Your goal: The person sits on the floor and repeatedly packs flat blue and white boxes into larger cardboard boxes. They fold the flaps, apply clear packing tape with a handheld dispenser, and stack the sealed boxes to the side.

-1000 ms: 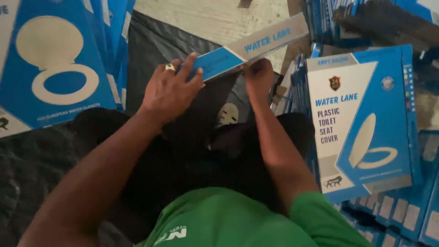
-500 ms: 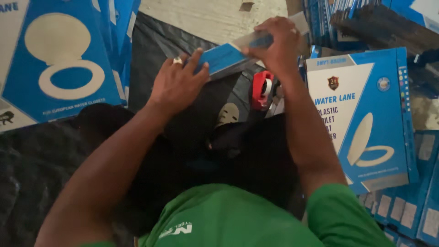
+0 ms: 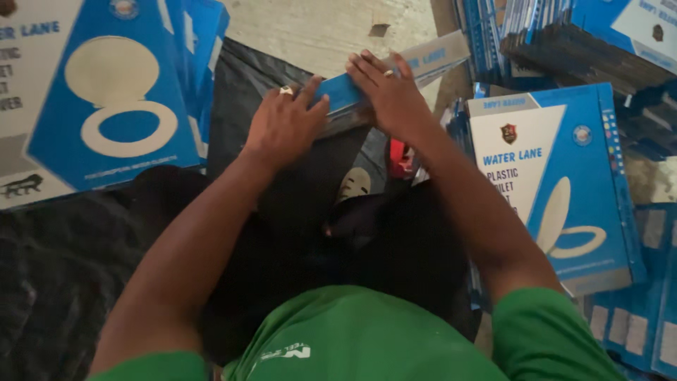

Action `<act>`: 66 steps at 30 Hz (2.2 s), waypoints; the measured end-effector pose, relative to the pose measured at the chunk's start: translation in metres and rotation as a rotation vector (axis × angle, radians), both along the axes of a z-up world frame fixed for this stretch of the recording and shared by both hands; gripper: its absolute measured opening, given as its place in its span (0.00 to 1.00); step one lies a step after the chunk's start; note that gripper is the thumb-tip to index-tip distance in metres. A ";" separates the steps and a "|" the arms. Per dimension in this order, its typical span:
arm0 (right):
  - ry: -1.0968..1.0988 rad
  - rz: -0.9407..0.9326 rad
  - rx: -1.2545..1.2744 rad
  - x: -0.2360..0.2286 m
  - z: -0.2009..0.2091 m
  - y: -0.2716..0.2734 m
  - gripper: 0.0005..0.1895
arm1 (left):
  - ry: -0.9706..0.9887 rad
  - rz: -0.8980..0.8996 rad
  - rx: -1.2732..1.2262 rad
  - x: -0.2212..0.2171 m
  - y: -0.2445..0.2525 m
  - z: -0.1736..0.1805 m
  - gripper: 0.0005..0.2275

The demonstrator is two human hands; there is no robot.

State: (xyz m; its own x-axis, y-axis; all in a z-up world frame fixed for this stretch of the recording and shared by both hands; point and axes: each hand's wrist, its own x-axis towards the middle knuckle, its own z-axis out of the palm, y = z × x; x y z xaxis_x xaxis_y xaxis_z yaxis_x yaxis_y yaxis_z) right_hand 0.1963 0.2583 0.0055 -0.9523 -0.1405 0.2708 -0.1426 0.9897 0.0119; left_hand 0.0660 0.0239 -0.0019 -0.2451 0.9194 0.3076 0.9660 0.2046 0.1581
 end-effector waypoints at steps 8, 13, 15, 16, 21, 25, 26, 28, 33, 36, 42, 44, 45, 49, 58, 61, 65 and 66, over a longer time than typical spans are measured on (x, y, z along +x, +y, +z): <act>0.079 -0.051 -0.053 -0.007 -0.006 -0.010 0.32 | -0.206 -0.007 0.114 -0.030 -0.039 0.003 0.23; 0.074 -0.063 -0.004 -0.017 0.002 -0.016 0.31 | -0.159 0.049 0.302 -0.028 -0.054 -0.030 0.22; 0.064 -0.006 0.059 -0.026 0.002 -0.021 0.30 | -0.143 0.096 0.362 -0.027 -0.051 -0.045 0.19; 0.066 0.045 0.112 -0.028 0.000 -0.024 0.29 | -0.142 0.086 0.375 -0.030 -0.048 -0.049 0.19; 0.165 0.084 -0.052 -0.021 -0.037 -0.049 0.26 | -0.269 0.170 0.283 -0.021 -0.046 -0.069 0.19; 0.262 0.044 -0.066 -0.031 -0.049 -0.054 0.26 | -0.404 0.196 0.597 -0.010 -0.041 -0.063 0.15; 0.259 0.024 -0.101 -0.027 -0.052 -0.054 0.26 | -0.481 0.249 0.576 -0.004 -0.040 -0.064 0.15; 0.221 0.024 -0.118 -0.029 -0.050 -0.056 0.28 | -0.564 0.289 0.573 -0.004 -0.038 -0.062 0.16; 0.077 0.082 -0.261 -0.047 -0.024 -0.049 0.18 | -0.409 0.289 0.487 -0.016 -0.042 -0.056 0.13; 0.019 -0.026 -0.698 -0.006 -0.016 -0.004 0.14 | -0.276 0.287 0.490 -0.016 -0.050 -0.056 0.13; 0.082 -0.866 -1.270 0.154 -0.128 0.073 0.15 | -0.274 0.263 0.475 -0.018 -0.069 -0.051 0.14; -0.022 -0.983 -1.568 0.190 -0.212 0.077 0.14 | -0.304 0.253 0.482 -0.019 -0.072 -0.050 0.13; -0.070 -1.067 -1.623 0.202 -0.252 0.080 0.14 | -0.319 0.247 0.483 -0.022 -0.074 -0.051 0.12; -0.229 -1.357 -1.396 0.236 -0.370 0.097 0.15 | -0.370 0.325 0.452 -0.026 -0.080 -0.057 0.11; -0.119 -1.029 -1.723 0.218 -0.423 0.124 0.22 | -0.361 0.303 0.426 -0.021 -0.075 -0.041 0.11; -0.142 -1.288 -1.612 0.207 -0.412 0.125 0.19 | -0.360 0.367 0.410 -0.020 -0.074 -0.038 0.15; -0.319 -1.387 -1.231 0.201 -0.386 0.129 0.13 | -0.401 0.332 0.394 -0.023 -0.078 -0.039 0.14; -0.328 -1.425 -1.354 0.202 -0.379 0.129 0.11 | -0.403 0.280 0.396 -0.025 -0.079 -0.040 0.13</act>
State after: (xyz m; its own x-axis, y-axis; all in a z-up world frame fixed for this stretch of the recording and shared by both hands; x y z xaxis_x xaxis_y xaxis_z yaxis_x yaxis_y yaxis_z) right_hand 0.3979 0.3876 -0.3736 -0.1989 0.7359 -0.6472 0.7736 -0.2875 -0.5646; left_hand 0.0411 -0.0549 -0.0414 -0.6272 0.6391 0.4452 0.7334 0.2923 0.6137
